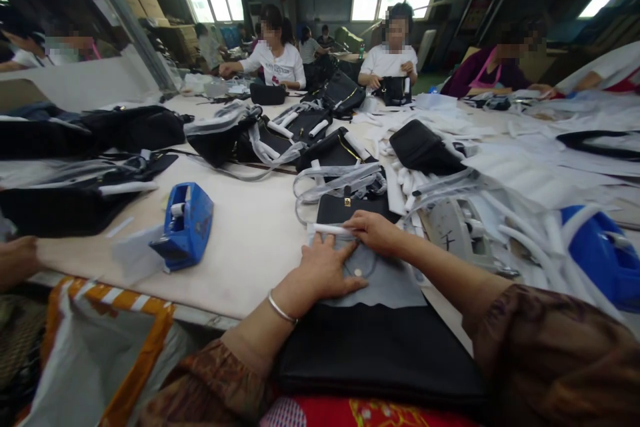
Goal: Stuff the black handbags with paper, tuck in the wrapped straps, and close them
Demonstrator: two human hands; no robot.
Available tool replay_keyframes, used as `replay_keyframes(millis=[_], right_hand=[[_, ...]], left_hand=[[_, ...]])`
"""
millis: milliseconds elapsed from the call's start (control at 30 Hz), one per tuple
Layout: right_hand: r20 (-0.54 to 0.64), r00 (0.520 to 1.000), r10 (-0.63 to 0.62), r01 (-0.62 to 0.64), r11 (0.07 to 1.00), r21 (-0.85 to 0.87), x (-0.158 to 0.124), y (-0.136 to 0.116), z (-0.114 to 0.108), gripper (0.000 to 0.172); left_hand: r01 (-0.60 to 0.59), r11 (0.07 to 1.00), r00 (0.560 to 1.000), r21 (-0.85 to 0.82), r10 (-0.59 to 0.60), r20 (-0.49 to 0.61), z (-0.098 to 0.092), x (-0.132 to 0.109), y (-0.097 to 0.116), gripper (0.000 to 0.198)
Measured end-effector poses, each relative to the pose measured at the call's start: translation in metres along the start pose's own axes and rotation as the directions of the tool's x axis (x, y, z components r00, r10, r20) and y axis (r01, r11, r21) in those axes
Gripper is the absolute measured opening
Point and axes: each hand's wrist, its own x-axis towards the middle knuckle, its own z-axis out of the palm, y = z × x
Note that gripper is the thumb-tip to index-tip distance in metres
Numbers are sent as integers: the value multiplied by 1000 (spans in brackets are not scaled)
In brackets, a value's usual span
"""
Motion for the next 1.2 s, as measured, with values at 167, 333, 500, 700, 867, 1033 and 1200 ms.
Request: replay_keyframes(millis=[167, 333, 500, 700, 867, 1033, 1200], right_hand=[[-31, 993, 114, -113, 993, 36, -22, 26, 15, 24], [-5, 998, 69, -69, 996, -50, -21, 24, 17, 23], [36, 999, 19, -14, 991, -132, -21, 24, 16, 28], [167, 983, 72, -48, 989, -143, -20, 32, 0, 32], [161, 962, 220, -180, 955, -235, 16, 45, -17, 39], [53, 916, 398, -360, 873, -330, 51, 53, -5, 53], [0, 893, 451, -425, 842, -332, 61, 56, 2, 60]], left_hand=[[3, 1000, 999, -29, -4, -40, 4, -1, -1, 95], [31, 996, 991, -80, -41, -126, 8, -5, 0, 108], [16, 998, 992, -54, -23, -127, 8, -5, -1, 109], [-3, 998, 1000, -59, 2, -21, 4, -1, -5, 104], [8, 998, 1000, -64, -8, 0, 0, -3, -5, 106], [11, 999, 1000, -51, -11, 17, -1, -2, -5, 108], [17, 998, 1000, -61, -16, 17, 0, -1, -5, 107]])
